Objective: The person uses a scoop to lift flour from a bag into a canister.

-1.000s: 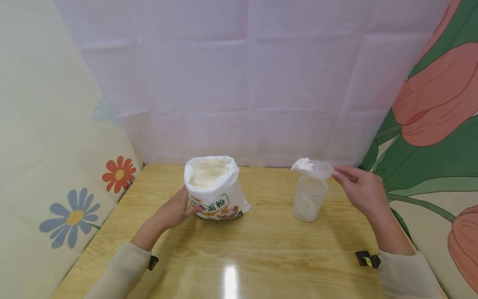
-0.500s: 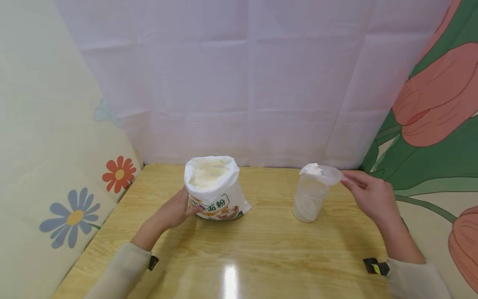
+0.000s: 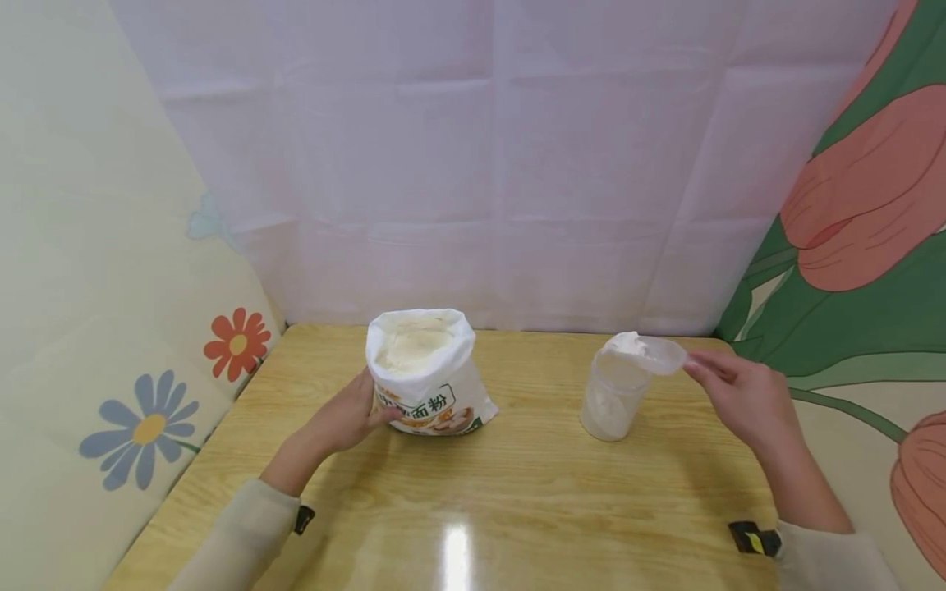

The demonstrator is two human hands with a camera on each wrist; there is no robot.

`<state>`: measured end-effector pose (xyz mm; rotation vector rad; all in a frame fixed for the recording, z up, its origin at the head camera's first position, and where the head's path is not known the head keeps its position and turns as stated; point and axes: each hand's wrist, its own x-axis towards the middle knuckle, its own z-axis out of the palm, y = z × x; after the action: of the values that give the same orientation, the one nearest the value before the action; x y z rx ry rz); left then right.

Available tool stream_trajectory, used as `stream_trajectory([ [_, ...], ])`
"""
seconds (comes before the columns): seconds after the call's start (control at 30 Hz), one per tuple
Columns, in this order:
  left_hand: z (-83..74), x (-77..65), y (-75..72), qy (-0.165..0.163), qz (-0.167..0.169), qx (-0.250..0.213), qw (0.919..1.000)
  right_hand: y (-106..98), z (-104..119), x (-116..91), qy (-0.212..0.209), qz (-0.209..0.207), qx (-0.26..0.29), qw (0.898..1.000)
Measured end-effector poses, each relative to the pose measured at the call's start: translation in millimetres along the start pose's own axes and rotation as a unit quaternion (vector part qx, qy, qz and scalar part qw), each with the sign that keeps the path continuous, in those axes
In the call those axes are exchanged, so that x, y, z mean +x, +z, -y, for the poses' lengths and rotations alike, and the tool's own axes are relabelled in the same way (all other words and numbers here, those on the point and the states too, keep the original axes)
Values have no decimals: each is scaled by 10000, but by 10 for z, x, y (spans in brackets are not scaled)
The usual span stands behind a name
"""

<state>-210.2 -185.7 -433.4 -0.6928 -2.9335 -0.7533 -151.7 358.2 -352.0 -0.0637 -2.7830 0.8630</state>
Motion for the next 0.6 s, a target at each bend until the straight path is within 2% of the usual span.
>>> stream_trajectory([
  [0.27,-7,-4,-3,-17,6,3,10000,11,-79,-2,24,204,-35,9998],
  [0.6,-31,-11,-18,-58,29,-27,10000,67,-158,13,-242,108,-156,9995],
])
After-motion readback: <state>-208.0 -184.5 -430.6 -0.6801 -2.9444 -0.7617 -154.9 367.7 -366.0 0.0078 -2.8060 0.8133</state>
